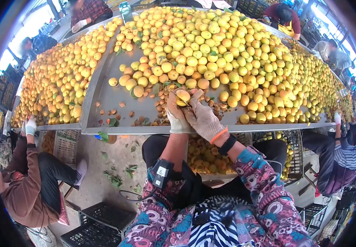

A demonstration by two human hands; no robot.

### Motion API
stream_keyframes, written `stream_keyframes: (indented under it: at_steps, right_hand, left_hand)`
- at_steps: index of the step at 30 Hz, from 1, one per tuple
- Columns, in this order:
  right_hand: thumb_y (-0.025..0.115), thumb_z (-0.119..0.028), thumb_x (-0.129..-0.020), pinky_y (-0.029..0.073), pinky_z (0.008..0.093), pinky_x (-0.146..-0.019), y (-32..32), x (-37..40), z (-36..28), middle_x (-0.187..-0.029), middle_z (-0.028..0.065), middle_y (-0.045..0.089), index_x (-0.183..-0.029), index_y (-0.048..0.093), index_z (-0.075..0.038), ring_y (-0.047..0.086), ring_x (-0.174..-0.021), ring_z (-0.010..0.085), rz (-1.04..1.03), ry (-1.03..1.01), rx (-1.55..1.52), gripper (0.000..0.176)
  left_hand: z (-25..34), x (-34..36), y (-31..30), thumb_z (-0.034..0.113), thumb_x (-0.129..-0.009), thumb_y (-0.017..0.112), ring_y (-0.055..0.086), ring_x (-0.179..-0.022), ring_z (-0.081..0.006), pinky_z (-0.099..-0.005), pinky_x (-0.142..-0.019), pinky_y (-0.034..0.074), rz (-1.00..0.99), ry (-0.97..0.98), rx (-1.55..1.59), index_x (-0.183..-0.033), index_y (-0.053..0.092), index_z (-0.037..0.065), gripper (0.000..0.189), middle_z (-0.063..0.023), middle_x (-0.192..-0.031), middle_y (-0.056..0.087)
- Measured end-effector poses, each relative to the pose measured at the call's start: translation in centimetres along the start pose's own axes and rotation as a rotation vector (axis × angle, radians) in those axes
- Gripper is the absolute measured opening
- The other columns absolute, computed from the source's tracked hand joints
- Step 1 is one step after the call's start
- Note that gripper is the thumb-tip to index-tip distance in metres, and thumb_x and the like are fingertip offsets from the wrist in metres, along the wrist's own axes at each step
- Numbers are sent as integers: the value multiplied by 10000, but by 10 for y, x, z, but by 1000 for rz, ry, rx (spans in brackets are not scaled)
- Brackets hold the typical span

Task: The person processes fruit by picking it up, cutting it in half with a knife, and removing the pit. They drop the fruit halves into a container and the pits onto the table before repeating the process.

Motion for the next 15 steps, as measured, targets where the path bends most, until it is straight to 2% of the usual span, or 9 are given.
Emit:
stream_keyframes:
  at_steps: [1,2,4,5,6,7,10,12,15]
  right_hand:
    - [577,-167,-906,501,341,-656,2,0,3,-789,177,619,-1270,376,17,640,-721,269,4,-10,-71,455]
    - [599,-143,-904,479,310,-648,3,0,3,-753,106,592,-1206,459,13,573,-691,150,93,-118,-230,367]
    - [596,-141,-908,472,295,-656,-3,-1,3,-759,86,591,-1148,502,11,553,-711,114,-18,-38,-124,299]
    - [595,-141,-911,468,287,-661,-5,-1,4,-763,77,591,-1120,524,10,543,-720,96,-74,3,-72,267]
    - [595,-146,-918,446,246,-648,-5,-1,5,-757,42,574,-1098,545,7,504,-709,73,10,-66,-214,241]
    - [597,-157,-919,443,239,-644,-4,-5,7,-755,35,572,-1091,547,2,499,-709,67,52,-38,-280,239]
    - [632,-236,-909,436,216,-621,0,-24,9,-744,7,569,-1033,548,-6,479,-707,45,222,-44,-587,275]
    - [661,-271,-886,450,223,-638,-13,-26,-6,-766,29,587,-1002,544,-3,507,-722,52,182,45,-334,315]
    - [715,-341,-832,493,265,-655,-24,-31,-22,-814,85,612,-987,530,4,588,-746,114,143,80,-140,422]
  left_hand:
    - [1,2,2,313,-991,359,645,-914,-240,-333,-831,534,2,-16,26,-1059,490,-6,352,-173,-987,645]
    - [2,3,3,309,-990,354,645,-911,-243,-336,-834,535,2,-30,53,-1059,488,-7,350,-176,-984,645]
    - [-1,0,-2,309,-983,342,640,-920,-257,-355,-843,531,-12,-1,-68,-1060,505,-7,364,-169,-993,644]
    - [-12,-2,-10,309,-980,344,637,-927,-248,-355,-846,528,1,-47,55,-1061,515,-4,365,-160,-1004,642]
    - [-25,-5,-17,308,-977,346,634,-935,-238,-355,-849,525,13,-93,179,-1063,525,0,366,-152,-1015,640]
    - [-35,-6,-21,307,-974,349,632,-942,-228,-354,-853,522,25,-137,303,-1064,535,3,368,-143,-1025,638]
    - [-25,-5,-17,331,-962,365,618,-907,-174,-311,-805,513,40,-15,115,-1090,557,21,387,-76,-988,622]
    - [2,0,-9,351,-954,389,607,-856,-156,-276,-760,499,42,72,-146,-1133,535,19,404,-45,-942,603]
    - [10,-3,-4,273,-971,387,565,-899,-135,-276,-809,463,21,31,0,-1198,488,-12,378,-73,-1014,575]
Point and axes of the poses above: each hand's wrist, its own x-axis away from the middle knuckle, its own y-axis out of the palm, z = x × y, the point moved 4 cm from there along -x, towards the middle knuckle
